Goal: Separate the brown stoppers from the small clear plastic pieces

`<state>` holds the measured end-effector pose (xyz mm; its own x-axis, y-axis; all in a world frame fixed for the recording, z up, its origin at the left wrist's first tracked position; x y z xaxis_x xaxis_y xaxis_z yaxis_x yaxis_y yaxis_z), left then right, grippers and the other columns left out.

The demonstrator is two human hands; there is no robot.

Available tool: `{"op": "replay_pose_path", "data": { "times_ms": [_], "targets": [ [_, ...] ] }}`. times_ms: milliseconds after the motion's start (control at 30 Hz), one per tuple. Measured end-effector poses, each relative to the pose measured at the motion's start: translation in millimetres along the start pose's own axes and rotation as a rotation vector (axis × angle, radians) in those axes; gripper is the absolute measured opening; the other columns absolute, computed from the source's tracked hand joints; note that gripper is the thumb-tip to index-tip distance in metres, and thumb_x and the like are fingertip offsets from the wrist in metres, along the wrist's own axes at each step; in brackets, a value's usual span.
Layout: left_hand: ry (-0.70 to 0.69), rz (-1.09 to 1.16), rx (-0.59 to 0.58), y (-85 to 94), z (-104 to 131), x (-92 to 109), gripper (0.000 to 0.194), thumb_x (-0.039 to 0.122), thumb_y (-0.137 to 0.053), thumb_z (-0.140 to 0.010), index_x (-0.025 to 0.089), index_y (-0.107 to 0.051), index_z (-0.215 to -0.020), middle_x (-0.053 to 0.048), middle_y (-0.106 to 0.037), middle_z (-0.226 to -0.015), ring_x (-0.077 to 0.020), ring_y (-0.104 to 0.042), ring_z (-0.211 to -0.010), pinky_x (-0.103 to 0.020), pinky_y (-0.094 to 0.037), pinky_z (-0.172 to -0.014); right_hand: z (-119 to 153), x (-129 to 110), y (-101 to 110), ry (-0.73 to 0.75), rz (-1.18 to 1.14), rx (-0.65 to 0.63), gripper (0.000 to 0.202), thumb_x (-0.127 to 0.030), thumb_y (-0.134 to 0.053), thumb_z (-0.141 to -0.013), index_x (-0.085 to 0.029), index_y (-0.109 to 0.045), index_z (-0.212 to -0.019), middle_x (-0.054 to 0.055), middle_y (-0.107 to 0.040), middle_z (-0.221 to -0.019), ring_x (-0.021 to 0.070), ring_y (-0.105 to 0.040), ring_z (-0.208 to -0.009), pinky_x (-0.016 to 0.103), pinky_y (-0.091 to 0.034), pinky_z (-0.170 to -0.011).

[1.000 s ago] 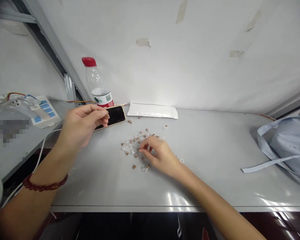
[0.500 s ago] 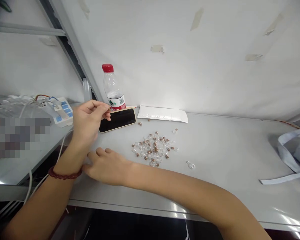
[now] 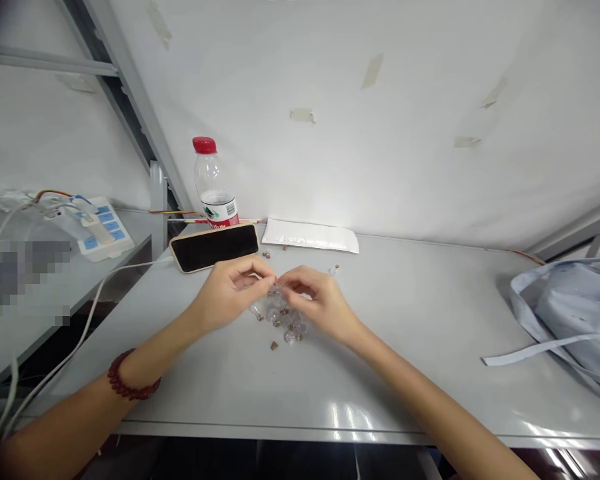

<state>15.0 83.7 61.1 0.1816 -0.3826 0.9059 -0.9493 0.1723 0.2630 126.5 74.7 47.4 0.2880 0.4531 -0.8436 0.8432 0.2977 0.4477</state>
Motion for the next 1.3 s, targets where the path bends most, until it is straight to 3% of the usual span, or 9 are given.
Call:
{"op": "replay_pose_path", "data": {
  "times_ms": [67, 167, 433, 633, 900, 1000, 1100, 1167, 1300],
  "targets": [
    [-0.02, 0.015, -0.055, -11.9, 3, 1, 0.008, 0.018, -0.057, -0.079, 0.016, -0.063, -0.074, -0.002, -0.064, -0.075, -0.0134, -0.06, -0.072, -0.025, -0.052, -0.066, 8, 22, 7, -0.163, -0.193, 0.019, 0.015, -0.028, -0.058, -0.085, -0.019, -0.067, -0.093, 0.003, -0.064, -0.085, 0.0128, -0.058, -0.072, 0.029, -0.05, -0.067],
    [-0.072, -0.028, -0.043, -16.4, 7, 4, 0.009, 0.015, -0.055, -0.08, 0.016, -0.062, -0.075, -0.003, -0.065, -0.077, -0.0137, -0.06, -0.074, -0.025, -0.051, -0.066, 17, 33, -1, -0.267, -0.325, -0.013, 0.017, -0.031, -0.062, -0.083, -0.02, -0.07, -0.092, 0.003, -0.065, -0.087, 0.0117, -0.056, -0.07, 0.028, -0.048, -0.068],
    [-0.285, -0.224, -0.084, -26.7, 15, 22, 0.013, 0.013, -0.051, -0.085, 0.017, -0.061, -0.079, -0.003, -0.063, -0.078, -0.0119, -0.057, -0.07, -0.024, -0.048, -0.063, 22, 39, -4, -0.323, -0.452, -0.047, 0.019, -0.035, -0.065, -0.08, -0.019, -0.074, -0.088, 0.001, -0.063, -0.072, 0.0108, -0.053, -0.065, 0.028, -0.046, -0.065],
    [-0.442, -0.445, -0.136, -38.6, 21, 29, 0.02, 0.018, -0.061, -0.082, 0.018, -0.058, -0.102, -0.007, -0.059, -0.098, -0.0176, -0.055, -0.089, -0.032, -0.049, -0.078, 25, 49, -4, -0.409, -0.587, 0.003, 0.017, -0.029, -0.067, -0.078, -0.018, -0.074, -0.089, 0.004, -0.07, -0.083, 0.0125, -0.062, -0.073, 0.03, -0.048, -0.073],
    [-0.741, -0.707, -0.065, -51.9, 36, 43, 0.006, 0.012, -0.054, -0.083, 0.017, -0.051, -0.085, -0.005, -0.057, -0.079, -0.0159, -0.049, -0.071, -0.029, -0.046, -0.063, 26, 46, -12, -0.422, -0.598, -0.089, 0.022, -0.032, -0.067, -0.078, -0.016, -0.073, -0.093, 0.006, -0.072, -0.084, 0.0142, -0.065, -0.075, 0.033, -0.052, -0.077],
    [-0.717, -0.724, -0.079, -54.8, 36, 38, 0.006, 0.011, -0.051, -0.083, 0.017, -0.051, -0.082, -0.004, -0.056, -0.075, -0.016, -0.049, -0.07, -0.029, -0.046, -0.062, 26, 35, -8, -0.374, -0.445, -0.227, 0.024, -0.034, -0.063, -0.081, -0.017, -0.072, -0.095, 0.005, -0.071, -0.086, 0.0148, -0.064, -0.077, 0.032, -0.052, -0.075],
    [-0.55, -0.667, -0.168, -57.2, 29, 19, 0.008, 0.013, -0.054, -0.082, 0.015, -0.054, -0.09, -0.006, -0.058, -0.083, -0.018, -0.053, -0.079, -0.031, -0.049, -0.069, 31, 32, 10, -0.37, -0.019, -0.358, 0.019, -0.034, -0.059, -0.083, -0.018, -0.071, -0.084, 0.002, -0.067, -0.072, 0.0131, -0.06, -0.065, 0.028, -0.048, -0.061],
    [-0.456, -0.637, -0.228, -58.3, 25, 8, 0.017, 0.015, -0.055, -0.083, 0.014, -0.055, -0.1, -0.009, -0.059, -0.094, -0.02, -0.055, -0.089, -0.034, -0.05, -0.078, 36, 40, 36, -0.426, 0.278, -0.353, 0.019, -0.034, -0.059, -0.081, -0.019, -0.067, -0.074, -0.001, -0.06, -0.057, 0.0119, -0.053, -0.052, 0.026, -0.041, -0.05],
    [-0.249, -0.551, -0.22, -43.8, 17, -2, 0.024, 0.018, -0.055, -0.082, 0.015, -0.058, -0.106, -0.008, -0.062, -0.098, -0.0185, -0.058, -0.087, -0.032, -0.05, -0.076, 50, 60, 83, -0.584, 0.638, -0.305, 0.02, -0.038, -0.064, -0.073, -0.02, -0.059, -0.067, 0.003, -0.063, -0.065, 0.0137, -0.054, -0.049, 0.027, -0.037, -0.044]
  ]
}}
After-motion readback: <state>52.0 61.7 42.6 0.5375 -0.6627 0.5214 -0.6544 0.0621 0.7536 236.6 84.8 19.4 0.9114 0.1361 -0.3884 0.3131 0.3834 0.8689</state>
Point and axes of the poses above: each hand's wrist, its own z-axis away from the middle knuckle, its own y-axis out of the back of the hand, x = y × z, the point moved 10 cm from there along -z, towards the middle knuckle
